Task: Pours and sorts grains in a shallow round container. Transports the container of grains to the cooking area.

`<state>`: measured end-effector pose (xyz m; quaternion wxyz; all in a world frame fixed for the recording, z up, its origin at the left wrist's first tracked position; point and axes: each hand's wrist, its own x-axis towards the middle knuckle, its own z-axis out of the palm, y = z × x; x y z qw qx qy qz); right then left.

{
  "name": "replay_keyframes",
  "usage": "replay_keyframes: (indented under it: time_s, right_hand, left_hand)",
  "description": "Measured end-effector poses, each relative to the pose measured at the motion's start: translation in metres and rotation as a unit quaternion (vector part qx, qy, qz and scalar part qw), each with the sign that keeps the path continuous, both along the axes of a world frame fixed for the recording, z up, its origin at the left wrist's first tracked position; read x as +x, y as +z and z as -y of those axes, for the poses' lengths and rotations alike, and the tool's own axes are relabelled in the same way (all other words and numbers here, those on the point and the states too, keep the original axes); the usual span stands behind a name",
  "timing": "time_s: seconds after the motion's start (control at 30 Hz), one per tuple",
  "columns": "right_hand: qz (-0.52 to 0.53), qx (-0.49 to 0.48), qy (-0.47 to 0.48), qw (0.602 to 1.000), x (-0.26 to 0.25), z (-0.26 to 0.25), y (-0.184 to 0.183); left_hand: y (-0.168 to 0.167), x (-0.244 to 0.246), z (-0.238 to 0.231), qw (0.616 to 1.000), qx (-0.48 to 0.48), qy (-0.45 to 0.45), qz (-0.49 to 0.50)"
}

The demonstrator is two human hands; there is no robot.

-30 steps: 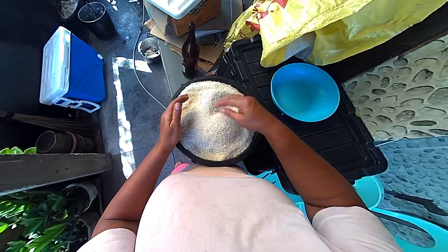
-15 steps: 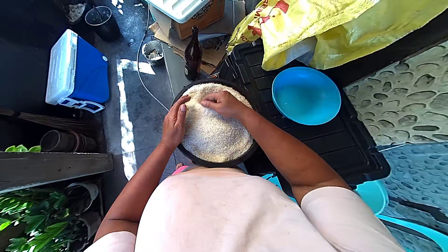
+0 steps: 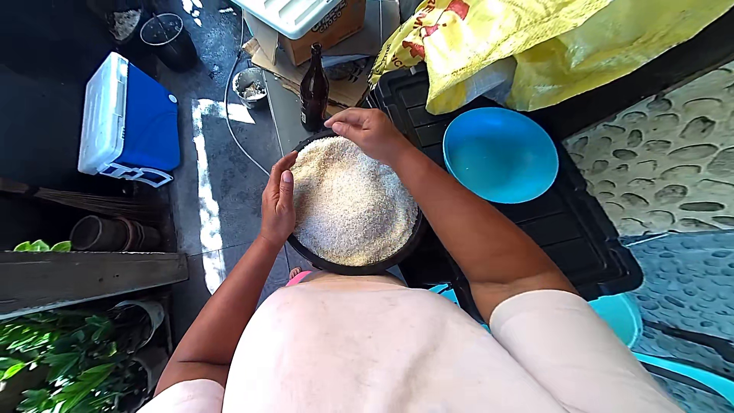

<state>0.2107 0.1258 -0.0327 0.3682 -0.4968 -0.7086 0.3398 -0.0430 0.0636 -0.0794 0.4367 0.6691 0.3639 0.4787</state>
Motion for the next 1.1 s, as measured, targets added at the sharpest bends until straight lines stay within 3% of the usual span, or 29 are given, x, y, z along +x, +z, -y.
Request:
replay_keyframes:
  time_s: [0.17, 0.3, 0.4, 0.53, 0.6, 0.67, 0.8, 0.97, 1.1]
  right_hand:
    - [0.131, 0.005, 0.074, 0.989, -0.029, -0.021, -0.028]
    - [0.176, -0.009, 0.153, 0.972, -0.034, -0.008, -0.033]
    - [0.153, -0.03, 0.207, 0.966, -0.028, 0.019, -0.023]
    - [0.047, -0.041, 0.254, 0.965, -0.01, 0.058, -0.006]
    - [0.01, -0.029, 0.231, 0.973, 0.005, 0.066, 0.0]
    - [0.014, -0.014, 0.139, 0.99, 0.022, 0.068, 0.006]
    - [0.15, -0.097, -0.044, 0.983, 0.037, 0.06, 0.005]
    - [0.135, -0.192, -0.043, 0.971, 0.007, 0.054, -0.007]
    - [-0.016, -0.263, -0.062, 0.963, -0.003, 0.053, -0.019]
  left_hand:
    - [0.0, 0.0, 0.001, 1.0, -0.005, 0.014, -0.002]
    - [0.0, -0.001, 0.002, 1.0, -0.001, 0.024, -0.011]
    - [-0.002, 0.0, 0.001, 1.0, 0.003, 0.026, -0.016]
    - [-0.001, 0.0, 0.0, 1.0, -0.016, 0.022, -0.014]
    - [0.002, 0.0, -0.002, 0.999, -0.042, 0.022, -0.022]
    - [0.009, 0.002, -0.006, 0.996, -0.065, 0.011, -0.059]
    - [0.021, 0.013, -0.022, 0.978, -0.106, -0.058, -0.173]
    - [0.024, 0.031, -0.038, 0.958, -0.175, -0.117, -0.196]
    - [0.02, 0.039, -0.045, 0.943, -0.274, -0.145, -0.119]
